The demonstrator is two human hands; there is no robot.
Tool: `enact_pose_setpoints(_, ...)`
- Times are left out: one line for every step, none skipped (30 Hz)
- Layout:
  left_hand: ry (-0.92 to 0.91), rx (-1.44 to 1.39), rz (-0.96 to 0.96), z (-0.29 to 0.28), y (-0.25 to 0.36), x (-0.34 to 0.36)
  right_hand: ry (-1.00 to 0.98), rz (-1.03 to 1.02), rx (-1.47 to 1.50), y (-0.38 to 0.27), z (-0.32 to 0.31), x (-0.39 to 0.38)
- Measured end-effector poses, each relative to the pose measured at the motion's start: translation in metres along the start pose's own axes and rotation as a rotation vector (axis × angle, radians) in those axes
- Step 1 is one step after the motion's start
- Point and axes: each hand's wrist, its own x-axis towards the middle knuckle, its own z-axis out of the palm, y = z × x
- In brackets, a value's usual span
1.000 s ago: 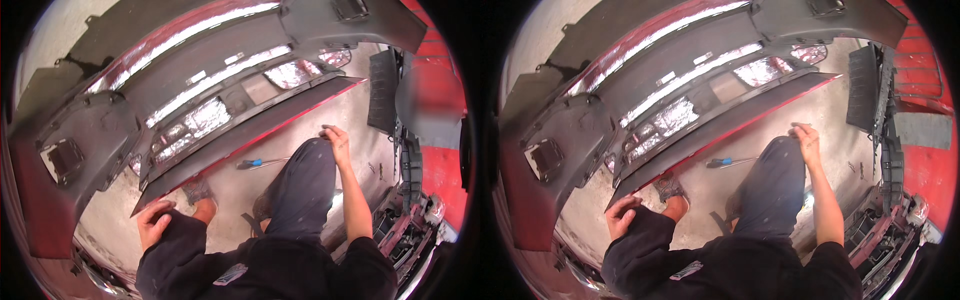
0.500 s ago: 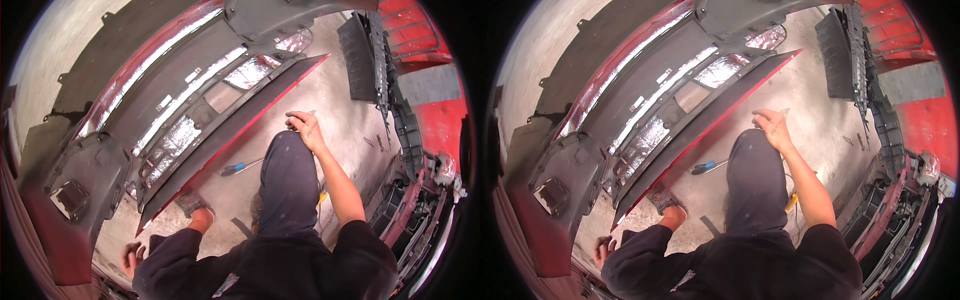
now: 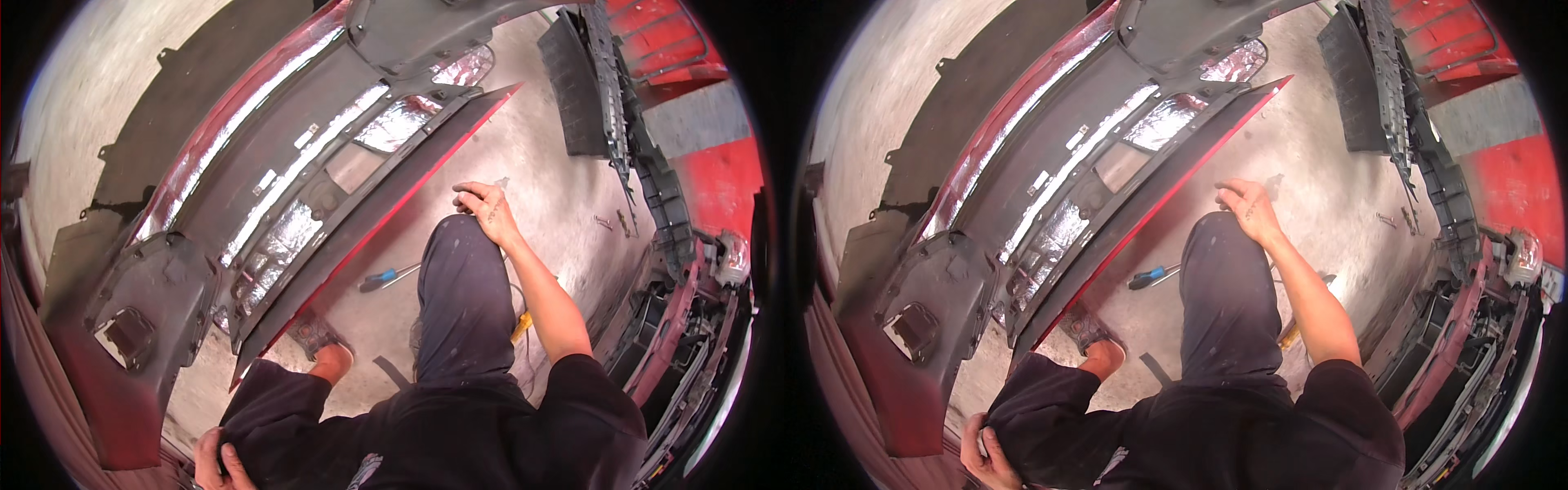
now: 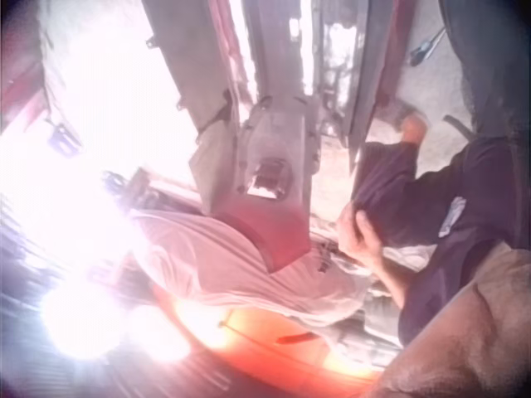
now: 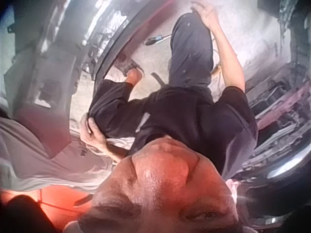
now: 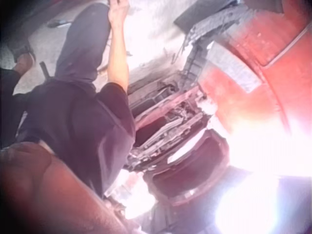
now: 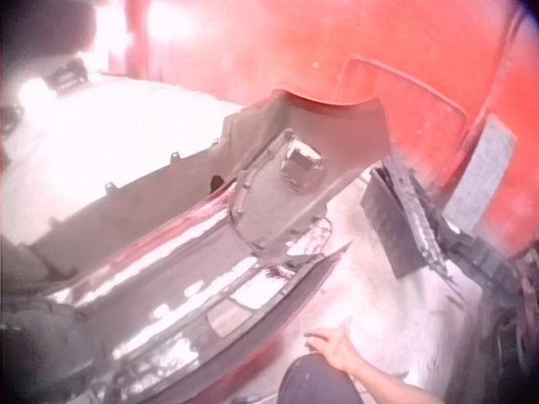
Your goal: The person uses a tool to work on a license plate, bends the plate by hand, and then fits a black plastic component into a red car bumper.
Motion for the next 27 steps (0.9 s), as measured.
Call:
enact_pose_setpoints(-0.005,0.004,0.014,0.003,0.002,0.002,0.005,0.012,0.06,0.006,-0.003,-0.001)
enact_pose_setpoints(0.04,-0.07,-0.055,0.005,0.002,0.005,0.024,0.028,0.068,0.017,-0.009,-0.005)
enact_pose_setpoints(0.081,-0.142,-0.121,0.009,0.004,0.009,0.05,0.042,0.219,0.038,-0.015,-0.006)
enact_pose_setpoints(0.046,-0.136,-0.088,0.013,0.009,0.014,0.09,0.066,0.375,0.068,-0.019,-0.009)
enact_pose_setpoints(0.048,-0.165,-0.113,0.019,0.014,0.017,0.235,-0.142,0.021,0.123,-0.032,-0.015)
enact_pose_setpoints(0.048,-0.155,-0.151,0.017,0.013,0.018,0.265,0.009,-0.07,0.147,-0.026,-0.024)
enact_pose_setpoints(0.077,-0.084,-0.104,0.019,0.005,0.018,0.278,0.173,-0.163,0.171,-0.011,-0.042)
enact_pose_setpoints(0.02,-0.064,-0.08,0.021,-0.001,0.018,0.232,0.158,-0.132,0.19,0.006,-0.063)
enact_pose_setpoints(0.081,-0.029,-0.094,0.024,-0.006,0.016,0.192,0.131,-0.1,0.205,0.019,-0.08)
enact_pose_setpoints(0.142,0.011,-0.105,0.023,-0.006,0.019,0.111,0.14,-0.174,0.215,0.033,-0.106)
enact_pose_setpoints(0.125,0.074,-0.056,0.028,0.002,0.027,0.034,0.126,-0.245,0.22,0.043,-0.126)
enact_pose_setpoints(0.099,0.078,-0.026,0.032,0.012,0.035,-0.061,0.207,-0.166,0.224,0.047,-0.154)
enact_pose_setpoints(0.013,0.104,0.145,0.038,0.028,0.045,-0.154,0.276,-0.088,0.226,0.052,-0.181)
enact_pose_setpoints(-0.076,0.115,0.318,0.044,0.039,0.055,-0.119,0.3,-0.086,0.242,0.067,-0.203)
enact_pose_setpoints(-0.175,0.176,0.373,0.046,0.039,0.065,0.091,0.349,0.114,0.272,0.089,-0.225)
enact_pose_setpoints(-0.19,0.163,0.397,0.048,0.027,0.076,0.154,0.378,0.167,0.269,0.092,-0.23)
enact_pose_setpoints(-0.245,0.15,0.455,0.052,0.011,0.09,0.223,0.404,0.221,0.267,0.091,-0.235)
enact_pose_setpoints(-0.291,0.141,0.506,0.053,-0.003,0.106,0.295,0.422,0.273,0.26,0.09,-0.24)
enact_pose_setpoints(-0.312,0.133,0.521,0.058,0.005,0.121,0.268,0.525,0.306,0.248,0.073,-0.25)
enact_pose_setpoints(-0.424,0.089,0.525,0.069,0.015,0.137,0.242,0.626,0.339,0.234,0.054,-0.26)
enact_pose_setpoints(-0.511,0.064,0.513,0.066,0.026,0.149,0.297,0.644,0.655,0.174,0.034,-0.256)
enact_pose_setpoints(-0.514,0.039,0.535,0.069,0.032,0.156,0.383,0.676,0.952,0.111,0.006,-0.261)
enact_pose_setpoints(-0.523,0.025,0.572,0.068,0.028,0.162,0.433,0.617,0.846,0.049,-0.018,-0.274)
enact_pose_setpoints(-0.518,0.008,0.61,0.068,0.021,0.167,0.479,0.544,0.738,0.006,-0.036,-0.285)
enact_pose_setpoints(-0.527,0.039,0.635,0.068,0.016,0.171,0.457,0.534,0.594,-0.018,-0.04,-0.29)
enact_pose_setpoints(-0.538,0.078,0.656,0.065,0.011,0.174,0.43,0.529,0.454,-0.045,-0.036,-0.289)
enact_pose_setpoints(-0.612,0.119,0.485,0.059,0.013,0.174,0.435,0.51,0.458,-0.071,-0.045,-0.291)
